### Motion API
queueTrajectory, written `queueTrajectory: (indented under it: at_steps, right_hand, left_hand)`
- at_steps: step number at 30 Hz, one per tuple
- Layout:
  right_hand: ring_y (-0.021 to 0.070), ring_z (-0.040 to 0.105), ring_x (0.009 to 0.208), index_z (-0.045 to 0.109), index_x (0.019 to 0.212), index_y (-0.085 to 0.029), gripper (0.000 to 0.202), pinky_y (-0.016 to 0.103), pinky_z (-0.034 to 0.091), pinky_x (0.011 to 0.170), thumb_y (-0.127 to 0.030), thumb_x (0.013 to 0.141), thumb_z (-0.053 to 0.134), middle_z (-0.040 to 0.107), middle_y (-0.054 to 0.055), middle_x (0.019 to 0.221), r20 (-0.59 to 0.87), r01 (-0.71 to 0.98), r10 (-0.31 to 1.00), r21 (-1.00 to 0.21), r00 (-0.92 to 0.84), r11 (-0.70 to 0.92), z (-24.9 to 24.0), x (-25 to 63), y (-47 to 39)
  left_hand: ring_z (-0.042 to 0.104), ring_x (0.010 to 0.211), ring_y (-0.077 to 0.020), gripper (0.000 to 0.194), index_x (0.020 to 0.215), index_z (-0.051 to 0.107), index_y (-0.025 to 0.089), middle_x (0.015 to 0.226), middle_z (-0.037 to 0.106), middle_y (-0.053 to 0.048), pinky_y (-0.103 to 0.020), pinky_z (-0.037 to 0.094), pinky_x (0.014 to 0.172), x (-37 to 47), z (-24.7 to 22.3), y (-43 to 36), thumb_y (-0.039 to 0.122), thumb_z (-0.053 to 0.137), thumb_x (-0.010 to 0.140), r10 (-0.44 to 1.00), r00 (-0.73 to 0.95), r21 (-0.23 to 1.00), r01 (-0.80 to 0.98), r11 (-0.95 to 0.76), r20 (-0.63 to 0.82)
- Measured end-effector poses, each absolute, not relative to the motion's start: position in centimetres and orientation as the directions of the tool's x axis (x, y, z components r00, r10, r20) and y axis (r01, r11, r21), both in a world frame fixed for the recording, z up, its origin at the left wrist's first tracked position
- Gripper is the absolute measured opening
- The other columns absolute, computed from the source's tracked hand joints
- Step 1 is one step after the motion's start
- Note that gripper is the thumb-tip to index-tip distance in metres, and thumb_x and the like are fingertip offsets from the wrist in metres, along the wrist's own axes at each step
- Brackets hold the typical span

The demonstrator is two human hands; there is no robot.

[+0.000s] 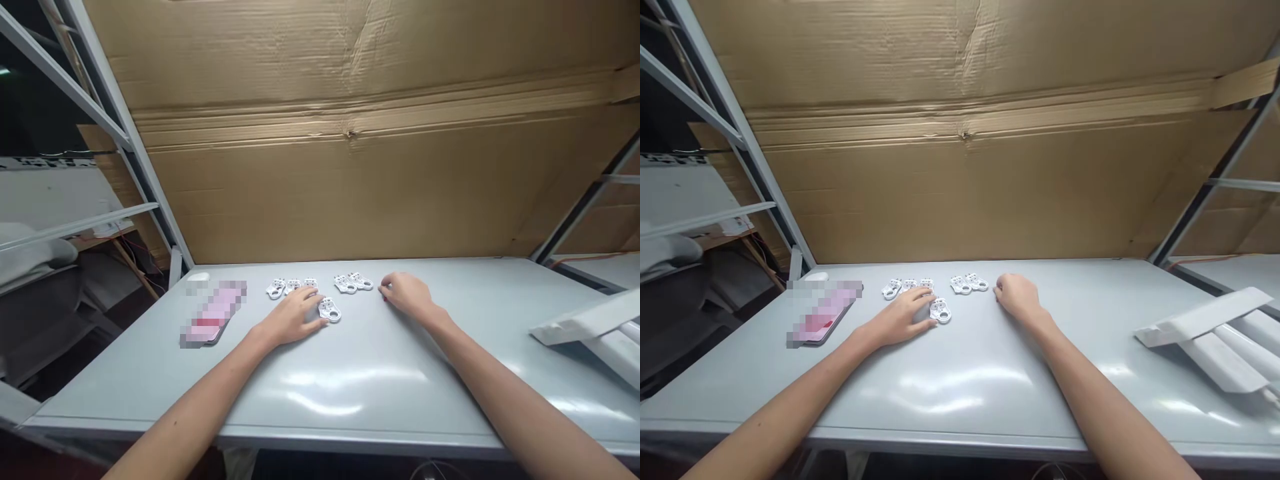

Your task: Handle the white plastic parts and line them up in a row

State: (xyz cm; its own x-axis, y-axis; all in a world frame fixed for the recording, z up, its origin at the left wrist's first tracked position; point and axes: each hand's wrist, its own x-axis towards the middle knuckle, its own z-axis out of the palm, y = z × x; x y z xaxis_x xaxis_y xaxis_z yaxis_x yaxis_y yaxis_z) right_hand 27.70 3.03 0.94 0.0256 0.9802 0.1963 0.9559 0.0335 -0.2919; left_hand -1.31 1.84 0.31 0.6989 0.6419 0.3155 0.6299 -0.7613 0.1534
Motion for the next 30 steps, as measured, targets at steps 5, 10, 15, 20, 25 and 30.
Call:
queueTrajectory:
  at_steps: [5,10,15,20,25,30]
  right_hand:
    - [0.0239,0.063,0.071,0.071,0.073,-0.021,0.020,0.031,0.038,0.061,-0.021,0.081,0.053,0.068,0.009,0.071,0.170,0.964,0.984,-0.265,0.048,-0.001,0.8,27.4,3.1]
    - [0.0232,0.063,0.072,0.070,0.074,-0.020,0.021,0.030,0.035,0.057,-0.013,0.077,0.050,0.071,0.010,0.080,0.163,0.968,0.983,-0.250,0.080,-0.038,0.9,27.1,3.1]
    - [0.0221,0.064,0.074,0.069,0.078,-0.019,0.019,0.029,0.036,0.056,-0.013,0.074,0.050,0.073,0.008,0.081,0.150,0.943,0.982,-0.328,0.111,-0.056,1.0,27.3,3.2]
    - [0.0194,0.065,0.070,0.068,0.082,-0.019,0.016,0.029,0.043,0.060,-0.019,0.075,0.053,0.074,0.006,0.080,0.190,0.825,0.970,-0.565,0.153,-0.019,1.9,27.4,3.1]
    - [0.0250,0.069,0.089,0.069,0.092,-0.020,0.022,0.030,0.051,0.061,-0.036,0.078,0.063,0.074,0.009,0.097,0.105,0.407,0.991,-0.911,0.088,0.061,2.7,26.5,2.9]
    - [0.0259,0.065,0.107,0.070,0.107,-0.021,0.033,0.038,0.053,0.090,-0.040,0.080,0.070,0.072,0.010,0.110,0.040,0.070,0.990,-0.996,-0.132,0.050,2.0,25.3,2.7]
  left_hand:
    - [0.049,0.129,-0.0327,0.039,0.125,0.060,0.018,0.136,0.055,-0.016,-0.048,0.042,0.107,-1.3,0.4,1.8,0.040,0.058,0.093,0.639,0.698,0.163,0.624,-0.764,0.322]
    - [0.050,0.128,-0.0314,0.037,0.124,0.060,0.019,0.136,0.055,-0.015,-0.047,0.043,0.106,-1.2,0.5,1.7,0.040,0.059,0.093,0.636,0.698,0.157,0.624,-0.766,0.328]
    - [0.049,0.129,-0.0318,0.039,0.125,0.060,0.018,0.136,0.055,-0.016,-0.047,0.042,0.106,-1.3,0.4,1.7,0.040,0.058,0.093,0.639,0.701,0.147,0.629,-0.763,0.318]
    - [0.049,0.129,-0.0316,0.038,0.124,0.060,0.019,0.136,0.056,-0.015,-0.046,0.042,0.107,-1.2,0.5,1.8,0.040,0.059,0.093,0.643,0.695,0.159,0.629,-0.760,0.321]
    - [0.051,0.126,-0.0316,0.038,0.124,0.061,0.018,0.136,0.055,-0.016,-0.045,0.044,0.105,-1.3,0.5,1.7,0.039,0.059,0.093,0.640,0.696,0.153,0.629,-0.762,0.326]
    - [0.051,0.127,-0.0310,0.038,0.125,0.060,0.019,0.138,0.053,-0.015,-0.044,0.043,0.106,-1.4,0.4,1.8,0.040,0.058,0.093,0.646,0.693,0.134,0.642,-0.755,0.320]
